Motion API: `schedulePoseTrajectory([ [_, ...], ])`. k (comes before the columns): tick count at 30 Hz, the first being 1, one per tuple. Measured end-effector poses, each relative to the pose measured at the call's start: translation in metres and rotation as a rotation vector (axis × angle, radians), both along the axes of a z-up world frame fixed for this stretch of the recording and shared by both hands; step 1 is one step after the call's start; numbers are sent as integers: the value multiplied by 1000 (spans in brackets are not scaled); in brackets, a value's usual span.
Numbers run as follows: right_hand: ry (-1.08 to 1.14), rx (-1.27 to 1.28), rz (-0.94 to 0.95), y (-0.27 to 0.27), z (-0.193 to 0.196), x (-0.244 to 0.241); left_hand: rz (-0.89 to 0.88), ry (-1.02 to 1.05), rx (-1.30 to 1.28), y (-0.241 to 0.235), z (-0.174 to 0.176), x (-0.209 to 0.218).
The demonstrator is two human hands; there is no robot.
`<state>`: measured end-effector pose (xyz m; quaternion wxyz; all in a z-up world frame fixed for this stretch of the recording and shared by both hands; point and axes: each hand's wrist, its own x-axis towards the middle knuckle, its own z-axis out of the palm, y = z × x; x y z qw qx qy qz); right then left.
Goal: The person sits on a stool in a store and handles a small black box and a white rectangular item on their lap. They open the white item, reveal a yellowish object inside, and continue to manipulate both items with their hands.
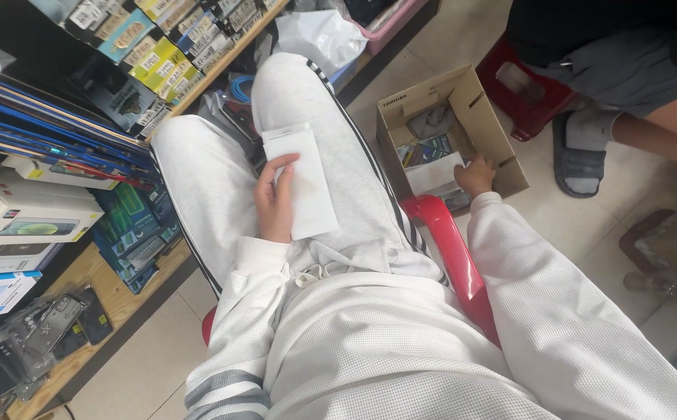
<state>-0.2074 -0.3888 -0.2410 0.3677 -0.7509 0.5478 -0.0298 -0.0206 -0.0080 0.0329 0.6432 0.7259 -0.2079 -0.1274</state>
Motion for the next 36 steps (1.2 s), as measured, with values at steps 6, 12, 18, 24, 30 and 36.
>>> schedulePoseTrajectory([
  [6, -411, -145, 122, 45, 191, 88, 30, -64, -73, 6, -10, 8],
  [12, -1023, -411, 498, 143, 306, 166, 99, -85, -107, 13, -30, 23],
  [18, -1018, 210, 672, 212, 269, 198, 175, -138, -64, 19, -26, 30],
  [24, -750, 232, 758, 214, 291, 172, 134, -29, 23, 19, -13, 22],
  [30, -764, 370, 727, 217, 288, 177, 119, 12, 3, 19, -7, 19],
  [36, -798, 402, 587, 207, 282, 180, 123, 89, 12, 22, 4, 18],
])
